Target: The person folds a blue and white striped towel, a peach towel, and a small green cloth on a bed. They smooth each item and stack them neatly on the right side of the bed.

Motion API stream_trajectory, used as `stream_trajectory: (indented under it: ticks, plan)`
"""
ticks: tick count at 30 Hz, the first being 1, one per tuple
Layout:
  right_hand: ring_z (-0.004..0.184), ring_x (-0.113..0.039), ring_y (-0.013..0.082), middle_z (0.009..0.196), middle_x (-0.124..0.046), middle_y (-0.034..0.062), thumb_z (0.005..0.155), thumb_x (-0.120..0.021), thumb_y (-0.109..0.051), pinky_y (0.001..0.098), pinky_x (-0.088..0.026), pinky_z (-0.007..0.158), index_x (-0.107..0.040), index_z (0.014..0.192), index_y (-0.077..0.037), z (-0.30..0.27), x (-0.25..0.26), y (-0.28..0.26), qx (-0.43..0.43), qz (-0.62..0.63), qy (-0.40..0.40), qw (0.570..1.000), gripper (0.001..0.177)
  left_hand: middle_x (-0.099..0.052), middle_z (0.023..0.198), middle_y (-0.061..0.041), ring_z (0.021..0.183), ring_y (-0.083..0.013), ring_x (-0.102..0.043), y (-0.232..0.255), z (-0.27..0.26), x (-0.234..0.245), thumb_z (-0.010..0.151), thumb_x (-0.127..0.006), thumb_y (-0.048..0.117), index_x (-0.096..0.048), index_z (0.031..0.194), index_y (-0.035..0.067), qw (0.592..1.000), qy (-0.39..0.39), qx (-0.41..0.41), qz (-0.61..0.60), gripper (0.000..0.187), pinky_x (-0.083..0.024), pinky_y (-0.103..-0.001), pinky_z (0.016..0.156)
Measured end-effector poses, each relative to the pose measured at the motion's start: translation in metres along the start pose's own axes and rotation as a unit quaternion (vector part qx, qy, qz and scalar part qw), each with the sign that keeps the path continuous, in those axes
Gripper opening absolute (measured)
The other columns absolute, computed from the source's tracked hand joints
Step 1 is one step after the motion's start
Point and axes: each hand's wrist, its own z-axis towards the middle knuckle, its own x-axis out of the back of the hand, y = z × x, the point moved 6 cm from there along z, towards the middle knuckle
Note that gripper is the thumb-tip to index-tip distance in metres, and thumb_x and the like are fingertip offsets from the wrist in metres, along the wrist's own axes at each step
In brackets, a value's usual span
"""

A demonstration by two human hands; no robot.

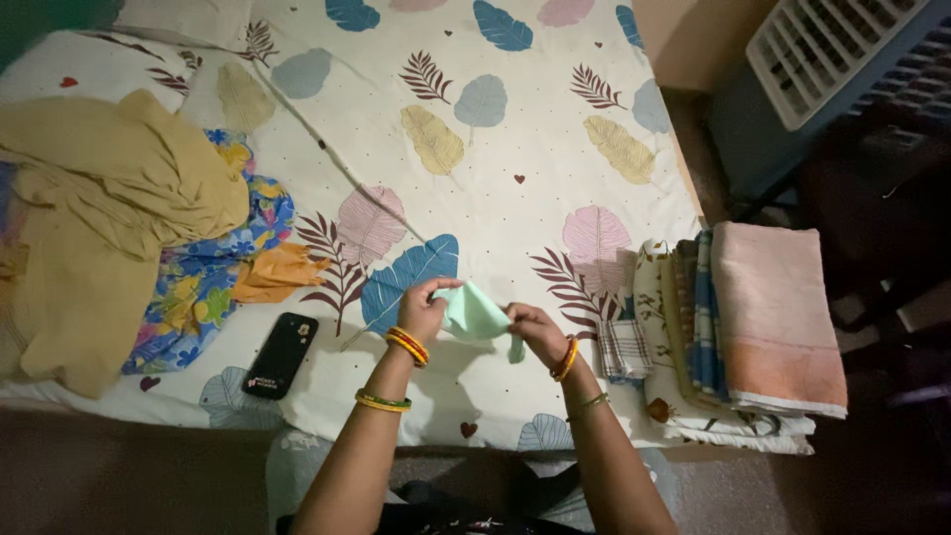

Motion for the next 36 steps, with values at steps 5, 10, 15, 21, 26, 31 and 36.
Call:
stream_trajectory:
  ticks: [5, 10, 15, 21, 26, 31, 36]
  plan:
    - [0.097, -0.06, 0.0134, 0.101, -0.066, 0.0031, 0.084, -0.071, 0.005, 0.0288, -0.051, 0.089, -0.058, 0.099, -0.011, -0.005, -0.021, -0.008, -0.068, -0.084, -0.029, 0.994, 0.025, -0.075, 0.08, -0.002, 0.058, -0.0018, -0.051, 0.018, 0.003, 0.008, 0.084, -0.051, -0.007, -0.081, 0.109, 0.011, 0.999, 0.005, -0.01, 0.05, 0.044, -0.042, -0.021, 0.052]
    - [0.088, -0.066, 0.0107, 0.09, -0.072, -0.0025, 0.078, -0.078, -0.004, 0.0272, -0.055, 0.081, -0.069, 0.108, -0.015, -0.016, 0.004, -0.008, -0.191, -0.324, 0.091, 0.922, 0.033, -0.081, 0.098, -0.002, 0.056, -0.0024, -0.053, 0.006, -0.001, 0.028, 0.081, -0.052, -0.006, -0.081, 0.106, 0.012, 0.998, 0.022, 0.003, 0.058, 0.042, -0.043, -0.022, 0.051]
    - [0.078, -0.064, 0.013, 0.084, -0.072, 0.0046, 0.079, -0.087, -0.009, 0.0311, -0.054, 0.073, -0.075, 0.1, -0.006, -0.03, 0.025, -0.019, -0.177, -0.401, 0.044, 0.898, 0.025, -0.079, 0.087, -0.002, 0.056, -0.006, -0.051, -0.005, -0.011, 0.04, 0.081, -0.054, -0.005, -0.082, 0.104, 0.012, 0.993, -0.025, 0.051, 0.1, 0.04, -0.042, -0.024, 0.052]
    - [0.074, -0.063, 0.0128, 0.082, -0.075, 0.0034, 0.079, -0.085, -0.012, 0.0286, -0.051, 0.066, -0.074, 0.101, -0.009, -0.044, 0.051, -0.025, -0.255, -0.35, 0.069, 0.898, 0.025, -0.074, 0.08, -0.005, 0.055, -0.0069, -0.053, -0.018, -0.009, 0.046, 0.081, -0.059, -0.004, -0.081, 0.107, 0.011, 0.976, -0.117, 0.136, 0.123, 0.037, -0.044, -0.026, 0.052]
    - [0.082, -0.062, 0.0196, 0.094, -0.07, 0.0128, 0.082, -0.083, -0.003, 0.0304, -0.049, 0.066, -0.067, 0.12, -0.004, -0.004, 0.103, 0.0, -0.118, -0.287, 0.193, 0.931, 0.041, -0.077, 0.107, -0.008, 0.08, -0.018, -0.064, -0.039, 0.025, 0.045, 0.085, -0.067, 0.003, -0.074, 0.122, 0.012, 0.976, -0.042, 0.103, 0.187, 0.039, -0.051, -0.033, 0.071]
    - [0.111, -0.067, 0.0242, 0.126, -0.064, 0.0152, 0.082, -0.078, -0.002, 0.0347, -0.059, 0.087, -0.046, 0.139, -0.004, 0.002, 0.161, 0.052, -0.001, -0.262, 0.38, 0.887, 0.066, -0.05, 0.146, -0.028, 0.136, -0.043, -0.045, -0.085, 0.043, 0.045, 0.073, -0.079, 0.002, -0.04, 0.149, 0.0, 0.959, 0.096, -0.117, 0.239, 0.086, -0.038, -0.046, 0.112]
    - [0.114, -0.066, 0.0276, 0.131, -0.065, 0.0127, 0.077, -0.082, -0.002, 0.0379, -0.057, 0.092, -0.056, 0.132, -0.005, -0.016, 0.152, 0.123, -0.091, -0.315, 0.372, 0.868, 0.061, -0.054, 0.144, -0.024, 0.135, -0.0414, -0.048, -0.175, -0.007, 0.026, 0.077, -0.081, 0.012, -0.046, 0.145, 0.005, 0.956, 0.067, 0.052, 0.282, 0.076, -0.04, -0.047, 0.113]
